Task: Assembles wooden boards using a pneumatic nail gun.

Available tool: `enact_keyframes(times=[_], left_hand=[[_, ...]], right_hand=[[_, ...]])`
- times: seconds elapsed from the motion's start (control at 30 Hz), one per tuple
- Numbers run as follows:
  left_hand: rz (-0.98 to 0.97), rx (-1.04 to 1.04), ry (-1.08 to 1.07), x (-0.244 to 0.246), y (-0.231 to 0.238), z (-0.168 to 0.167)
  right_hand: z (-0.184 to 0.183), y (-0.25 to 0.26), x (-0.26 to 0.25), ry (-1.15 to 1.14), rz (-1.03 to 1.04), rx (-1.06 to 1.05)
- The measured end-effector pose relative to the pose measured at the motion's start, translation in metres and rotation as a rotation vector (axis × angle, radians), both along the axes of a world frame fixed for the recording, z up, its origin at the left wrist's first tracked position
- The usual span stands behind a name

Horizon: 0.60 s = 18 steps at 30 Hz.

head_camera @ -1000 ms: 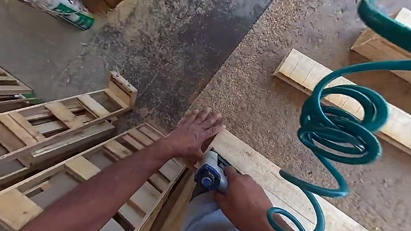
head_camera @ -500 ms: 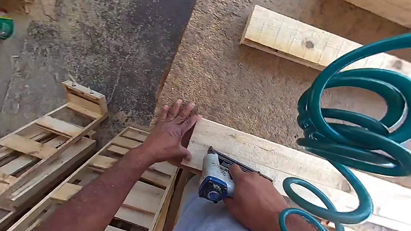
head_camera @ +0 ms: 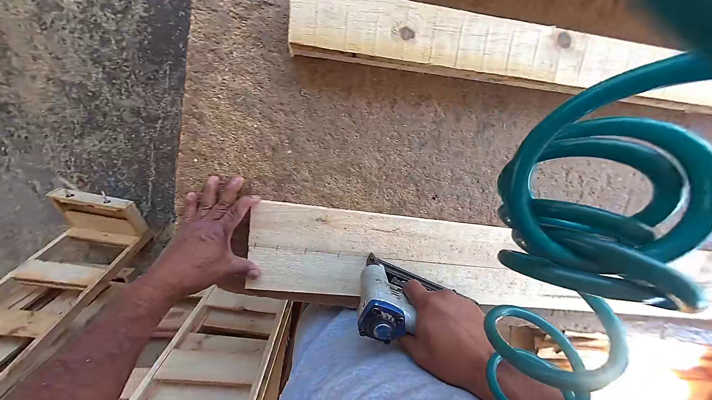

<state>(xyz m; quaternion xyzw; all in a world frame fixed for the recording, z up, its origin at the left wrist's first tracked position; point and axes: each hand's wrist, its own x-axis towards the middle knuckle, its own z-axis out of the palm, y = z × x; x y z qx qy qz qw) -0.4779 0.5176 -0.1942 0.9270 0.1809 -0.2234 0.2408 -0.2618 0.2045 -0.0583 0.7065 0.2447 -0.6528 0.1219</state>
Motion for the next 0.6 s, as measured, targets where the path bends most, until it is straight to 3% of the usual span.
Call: enact_keyframes(times=[0.6], left_hand=[[-0.01, 0.224, 0.202, 0.022, -0.017, 0.025]], right_hand=[[0.005, -0.173, 0.083, -0.01, -0.115, 0.039]])
